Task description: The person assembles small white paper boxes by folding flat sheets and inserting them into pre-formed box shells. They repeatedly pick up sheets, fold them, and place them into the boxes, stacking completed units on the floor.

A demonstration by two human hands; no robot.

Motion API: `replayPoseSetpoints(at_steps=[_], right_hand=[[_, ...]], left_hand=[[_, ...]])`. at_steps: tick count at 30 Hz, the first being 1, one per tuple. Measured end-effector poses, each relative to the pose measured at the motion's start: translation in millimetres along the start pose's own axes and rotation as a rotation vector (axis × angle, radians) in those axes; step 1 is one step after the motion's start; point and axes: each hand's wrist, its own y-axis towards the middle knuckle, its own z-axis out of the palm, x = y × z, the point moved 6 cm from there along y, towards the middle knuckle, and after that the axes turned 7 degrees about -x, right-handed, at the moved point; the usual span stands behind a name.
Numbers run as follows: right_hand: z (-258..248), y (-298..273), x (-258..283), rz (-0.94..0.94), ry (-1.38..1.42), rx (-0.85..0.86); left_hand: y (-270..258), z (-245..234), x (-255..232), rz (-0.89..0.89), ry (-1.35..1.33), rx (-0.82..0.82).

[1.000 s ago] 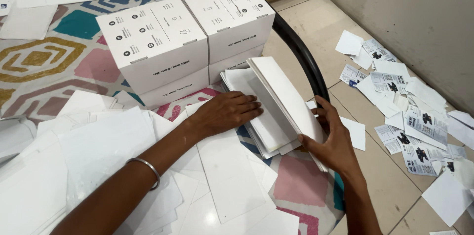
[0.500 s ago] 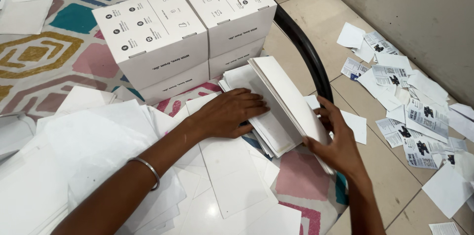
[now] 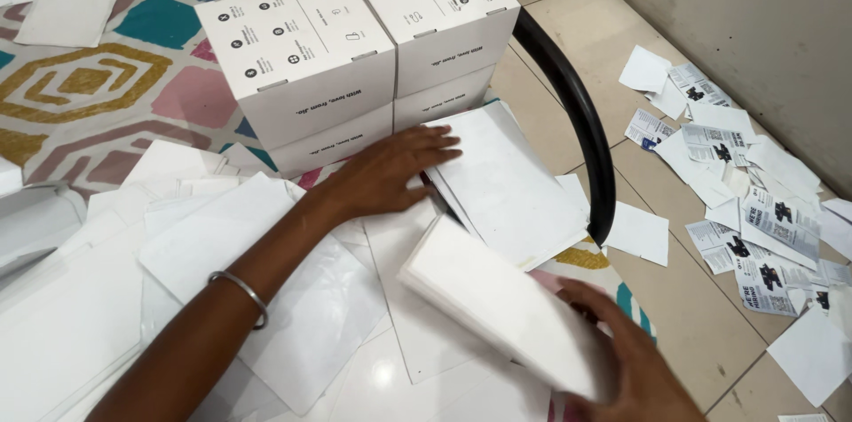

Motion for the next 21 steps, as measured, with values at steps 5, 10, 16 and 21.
replayPoseSetpoints(at_steps=[5,10,16,21], right_hand=[[16.1,-2.5,10.4,0.322,-0.325,0.237],[-24.6,49.9,41.3,-0.377,-0.417,-0.038],[-28.6,159.4,44.0,-0.134,-0.403,-0.226],[-16.6,166.8,43.4,0.021,-0.472,-0.154]], left_hand=[[-14.8,-6.1,2.3,-0.063,0.136,-0.061],[-11.2,-0.8,-7.4,0.062,0.226,-0.131],[10.1,6.4,-9.3,0.183,0.35,-0.057],[21.8,7.7,-10.3,0.164,0.37,-0.01]])
